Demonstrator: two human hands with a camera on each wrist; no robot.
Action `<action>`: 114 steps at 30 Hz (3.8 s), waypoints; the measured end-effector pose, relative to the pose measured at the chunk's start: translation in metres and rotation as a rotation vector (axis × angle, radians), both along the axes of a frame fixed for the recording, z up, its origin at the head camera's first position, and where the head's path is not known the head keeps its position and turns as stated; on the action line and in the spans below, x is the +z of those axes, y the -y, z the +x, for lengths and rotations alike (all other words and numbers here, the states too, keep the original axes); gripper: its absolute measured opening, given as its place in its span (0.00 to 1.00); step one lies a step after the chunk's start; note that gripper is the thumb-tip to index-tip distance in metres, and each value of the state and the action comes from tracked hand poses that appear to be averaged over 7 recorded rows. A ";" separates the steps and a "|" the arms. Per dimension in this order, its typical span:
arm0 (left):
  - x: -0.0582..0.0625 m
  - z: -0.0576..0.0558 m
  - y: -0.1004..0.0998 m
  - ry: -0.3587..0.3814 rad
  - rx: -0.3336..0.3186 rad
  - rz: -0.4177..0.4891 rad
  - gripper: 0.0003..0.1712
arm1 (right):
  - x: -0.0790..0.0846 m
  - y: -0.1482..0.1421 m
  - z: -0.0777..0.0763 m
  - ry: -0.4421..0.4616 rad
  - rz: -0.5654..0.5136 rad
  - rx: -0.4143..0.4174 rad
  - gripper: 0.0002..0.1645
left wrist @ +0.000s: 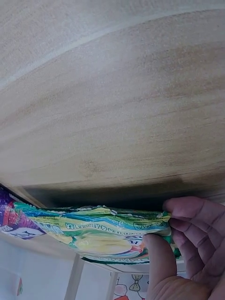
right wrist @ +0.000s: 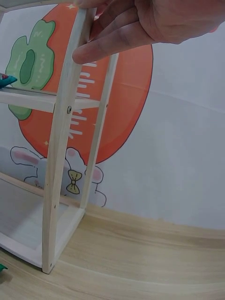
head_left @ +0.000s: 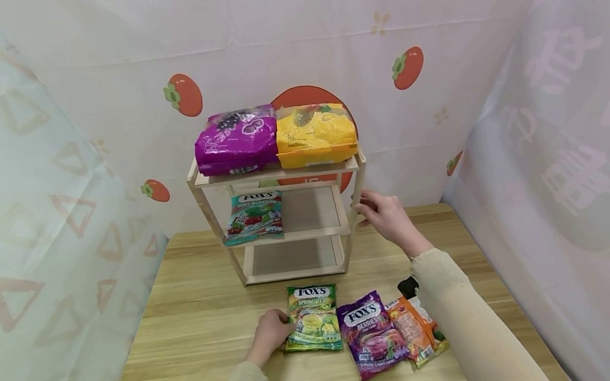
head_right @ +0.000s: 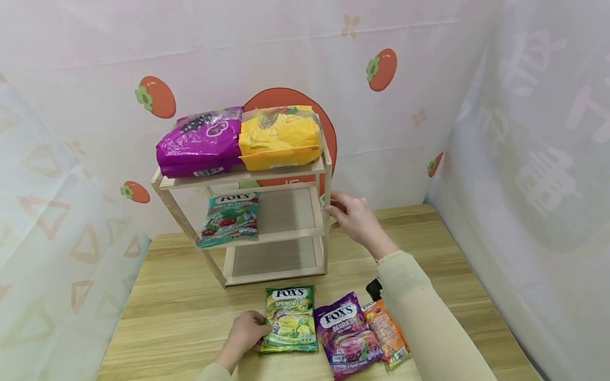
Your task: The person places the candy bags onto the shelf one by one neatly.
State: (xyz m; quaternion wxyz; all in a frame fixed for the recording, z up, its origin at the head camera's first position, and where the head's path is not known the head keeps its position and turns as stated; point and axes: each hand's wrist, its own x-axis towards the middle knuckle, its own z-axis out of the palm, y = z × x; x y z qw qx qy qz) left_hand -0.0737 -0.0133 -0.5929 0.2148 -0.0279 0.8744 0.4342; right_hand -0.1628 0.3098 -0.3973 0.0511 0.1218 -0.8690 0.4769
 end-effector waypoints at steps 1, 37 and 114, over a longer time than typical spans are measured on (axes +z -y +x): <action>0.000 0.000 0.000 0.002 -0.001 0.005 0.12 | 0.000 0.000 0.000 0.003 -0.005 0.000 0.22; 0.012 0.000 0.009 0.063 -0.019 0.240 0.08 | 0.000 0.000 0.000 -0.001 -0.010 0.002 0.22; 0.112 -0.012 -0.011 -0.090 -0.121 0.458 0.10 | 0.000 0.000 0.000 -0.007 -0.010 -0.005 0.22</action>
